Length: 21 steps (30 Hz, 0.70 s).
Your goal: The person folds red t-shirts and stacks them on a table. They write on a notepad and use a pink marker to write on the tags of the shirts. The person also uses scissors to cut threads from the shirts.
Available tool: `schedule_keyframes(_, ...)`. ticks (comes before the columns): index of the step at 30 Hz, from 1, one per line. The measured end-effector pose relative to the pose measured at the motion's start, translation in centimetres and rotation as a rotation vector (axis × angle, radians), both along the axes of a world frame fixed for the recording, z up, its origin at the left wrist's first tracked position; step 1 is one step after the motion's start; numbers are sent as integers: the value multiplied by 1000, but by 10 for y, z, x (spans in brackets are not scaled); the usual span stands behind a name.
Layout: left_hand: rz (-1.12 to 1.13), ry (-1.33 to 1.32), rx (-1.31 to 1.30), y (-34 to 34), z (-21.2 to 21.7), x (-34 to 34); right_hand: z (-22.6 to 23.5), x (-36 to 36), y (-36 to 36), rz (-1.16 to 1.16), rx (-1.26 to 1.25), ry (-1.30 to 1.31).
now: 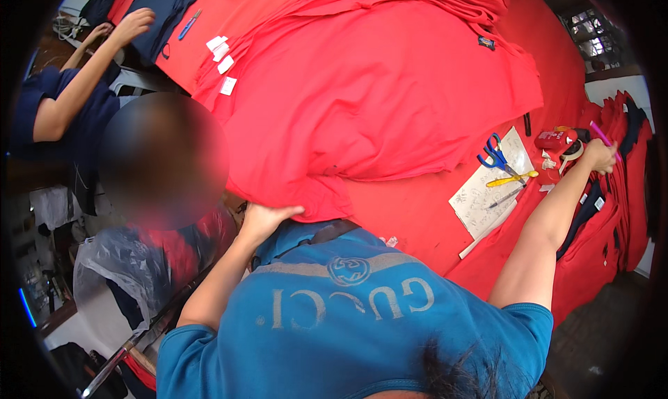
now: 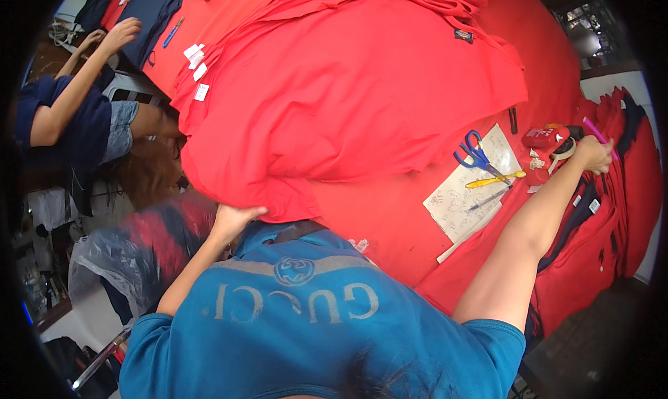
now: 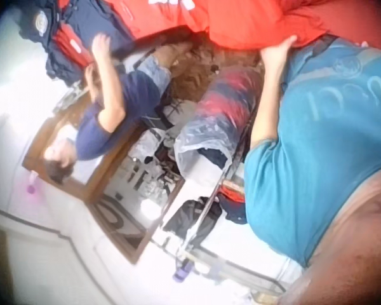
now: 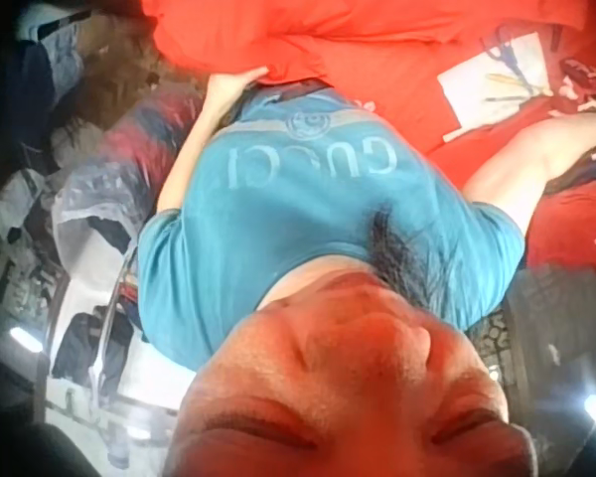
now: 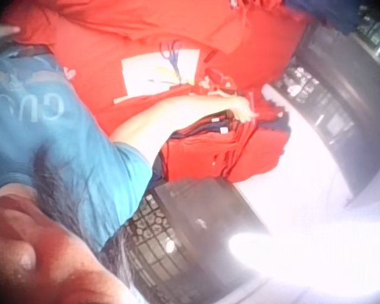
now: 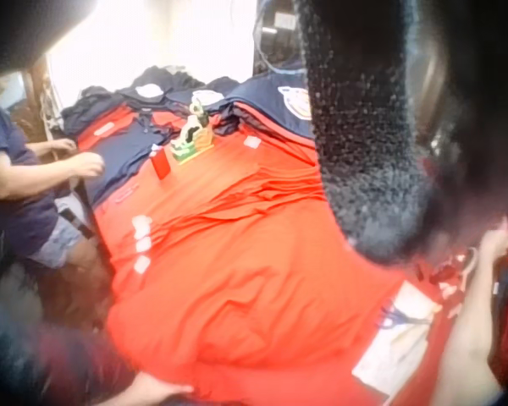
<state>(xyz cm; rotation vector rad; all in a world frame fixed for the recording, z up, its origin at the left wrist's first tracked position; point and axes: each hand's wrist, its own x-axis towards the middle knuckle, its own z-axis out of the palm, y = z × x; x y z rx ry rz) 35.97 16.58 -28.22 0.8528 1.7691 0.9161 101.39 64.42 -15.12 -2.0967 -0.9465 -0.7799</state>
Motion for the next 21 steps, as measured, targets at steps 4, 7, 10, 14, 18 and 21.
schedule_keyframes(4, 83, 162, 252, 35, 26, 1, 37, -77, -17, 597, 365, 106)
schedule_keyframes(7, 260, -27, 438, 60, 32, 1, 37, -190, -41, 1196, 420, 653)
schedule_keyframes(10, 406, -776, 389, 75, 73, 12, 36, -315, -97, 1704, 124, 899)
schedule_keyframes(14, 489, -1029, 171, 40, 84, 33, 34, -466, -172, 1951, -317, 913)
schedule_keyframes(18, 74, -540, 158, -6, 29, 19, -15, -560, -221, 2025, -527, 531)
schedule_keyframes(21, -152, -186, -211, -25, -7, 5, -83, -588, -258, 1957, -613, -15)
